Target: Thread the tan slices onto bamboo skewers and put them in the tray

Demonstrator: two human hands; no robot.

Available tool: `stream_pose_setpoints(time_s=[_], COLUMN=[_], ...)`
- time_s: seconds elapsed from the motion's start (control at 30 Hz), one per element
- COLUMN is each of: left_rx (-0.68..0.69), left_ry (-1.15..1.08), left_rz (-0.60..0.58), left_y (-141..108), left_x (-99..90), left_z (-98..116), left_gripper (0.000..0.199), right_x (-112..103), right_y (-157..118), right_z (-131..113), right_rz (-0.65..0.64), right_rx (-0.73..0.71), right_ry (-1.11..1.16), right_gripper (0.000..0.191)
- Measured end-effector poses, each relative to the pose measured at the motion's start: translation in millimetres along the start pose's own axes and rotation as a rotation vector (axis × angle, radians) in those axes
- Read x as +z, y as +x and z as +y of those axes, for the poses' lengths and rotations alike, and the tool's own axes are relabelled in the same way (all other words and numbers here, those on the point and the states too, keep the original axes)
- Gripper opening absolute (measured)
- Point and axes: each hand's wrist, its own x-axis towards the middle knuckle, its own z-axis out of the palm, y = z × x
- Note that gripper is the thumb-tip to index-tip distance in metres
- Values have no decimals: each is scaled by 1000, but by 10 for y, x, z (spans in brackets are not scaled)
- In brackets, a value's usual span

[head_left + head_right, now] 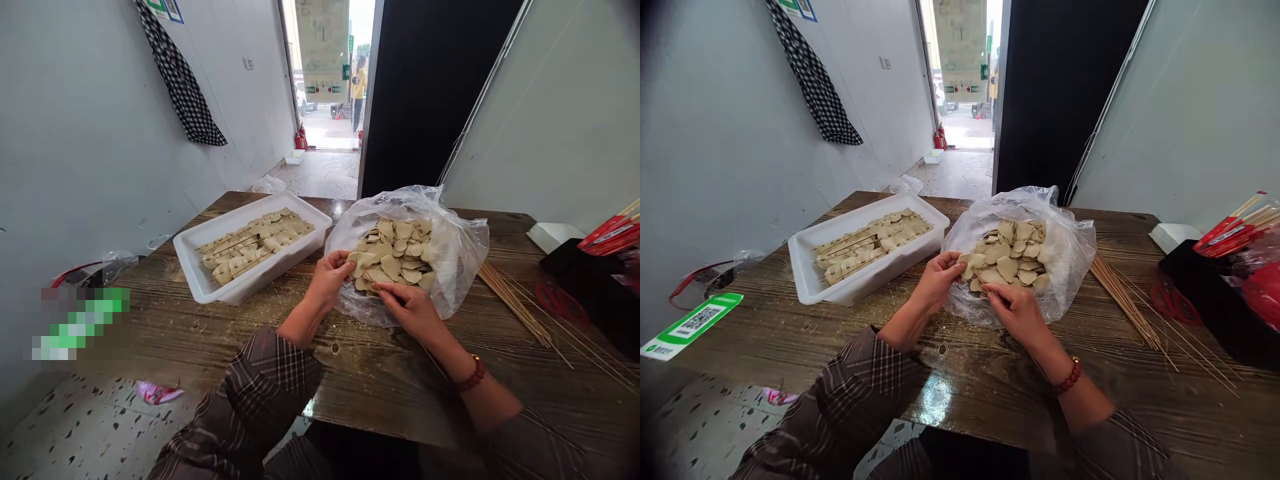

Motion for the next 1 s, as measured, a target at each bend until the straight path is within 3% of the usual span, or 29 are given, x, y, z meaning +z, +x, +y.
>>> stream_pose_setpoints(time_s=[0.3, 0.6, 0.9, 1.0], left_rx=[17, 140, 0, -85], left_ry=[132, 424, 184, 27], left_rz=[-59, -31, -166, -142], left_y=[-26, 2, -95, -96], left_x=[2, -42, 77, 72], left_z=[17, -26, -40, -8], left_gripper=[32, 39, 55, 55], right_x=[13, 57, 51, 31], right_y=[5, -6, -5, -11], right_z=[-19, -16, -27, -41], right_rz=[-24, -8, 72, 91], right_rx=[55, 89, 92, 127], right_ry=[51, 83, 64, 69], right_gripper=[29, 29, 25, 28])
